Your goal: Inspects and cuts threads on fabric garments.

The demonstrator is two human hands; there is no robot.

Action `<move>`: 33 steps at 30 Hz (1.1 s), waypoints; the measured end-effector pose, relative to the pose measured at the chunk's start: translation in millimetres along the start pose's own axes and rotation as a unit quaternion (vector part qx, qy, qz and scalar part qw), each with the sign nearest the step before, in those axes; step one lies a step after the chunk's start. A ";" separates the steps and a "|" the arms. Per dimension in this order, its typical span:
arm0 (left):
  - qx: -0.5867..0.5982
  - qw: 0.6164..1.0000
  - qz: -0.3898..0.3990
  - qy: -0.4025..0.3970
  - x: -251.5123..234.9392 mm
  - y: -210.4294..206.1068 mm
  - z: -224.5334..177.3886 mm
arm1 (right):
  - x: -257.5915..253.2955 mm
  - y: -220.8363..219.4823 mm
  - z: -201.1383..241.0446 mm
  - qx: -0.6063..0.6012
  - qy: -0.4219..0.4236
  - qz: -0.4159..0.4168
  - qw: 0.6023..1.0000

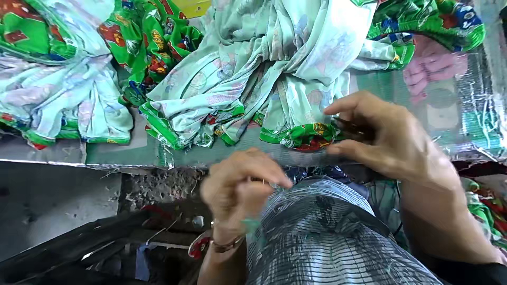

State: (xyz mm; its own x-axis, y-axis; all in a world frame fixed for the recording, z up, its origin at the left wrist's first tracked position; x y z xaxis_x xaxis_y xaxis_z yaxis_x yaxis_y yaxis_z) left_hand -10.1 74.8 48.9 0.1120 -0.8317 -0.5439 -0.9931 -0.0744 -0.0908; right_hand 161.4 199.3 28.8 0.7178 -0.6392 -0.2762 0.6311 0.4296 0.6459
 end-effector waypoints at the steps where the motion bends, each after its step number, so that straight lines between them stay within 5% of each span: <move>1: -0.113 0.993 0.020 -0.002 -0.6 -12.3 5.9 | -1.4 -4.7 1.0 0.055 0.000 -0.001 0.998; 4: -0.437 0.896 0.080 0.013 -6.3 -45.5 31.6 | -4.9 -12.1 3.1 0.092 -0.005 -0.007 0.996; 6: -0.510 0.852 0.118 0.007 -6.2 -55.2 45.6 | -5.6 -12.1 1.9 0.058 -0.015 -0.015 0.998; 13: -0.409 0.893 0.087 -0.164 45.1 -57.7 13.5 | -1.6 -7.8 -4.8 0.052 -0.066 -0.030 0.996; 18: -0.430 0.890 0.049 -0.142 51.9 -46.5 13.8 | -1.1 -8.4 -5.2 0.048 -0.070 -0.038 0.996; 24: -0.531 0.838 0.115 -0.052 9.3 -78.6 54.3 | -1.5 -15.1 -17.6 0.019 -0.068 -0.034 0.997; 29: -0.441 0.871 0.164 -0.143 30.1 -88.5 37.5 | 2.6 -7.7 -23.4 -0.029 -0.095 -0.070 0.993; 33: -0.327 0.931 0.085 -0.140 50.9 -65.1 22.6 | 2.1 5.5 -1.7 -0.135 -0.065 -0.078 0.986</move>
State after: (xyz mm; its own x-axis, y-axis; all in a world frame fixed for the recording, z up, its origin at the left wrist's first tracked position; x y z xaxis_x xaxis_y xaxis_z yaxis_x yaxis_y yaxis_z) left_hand 61.1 49.8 8.3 -0.1338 -0.6933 -0.7081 -0.7958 -0.3507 0.4937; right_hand 166.9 201.3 30.6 0.5730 -0.7795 -0.2529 0.7990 0.4627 0.3842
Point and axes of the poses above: each hand's wrist, its own x-axis away from the middle knuckle, its own y-axis out of the back of the hand, z = x × y, the point moved 9 cm from there along -x, towards the middle knuckle, and after that the axes turned 8 degrees about x, right-handed, at the moved point
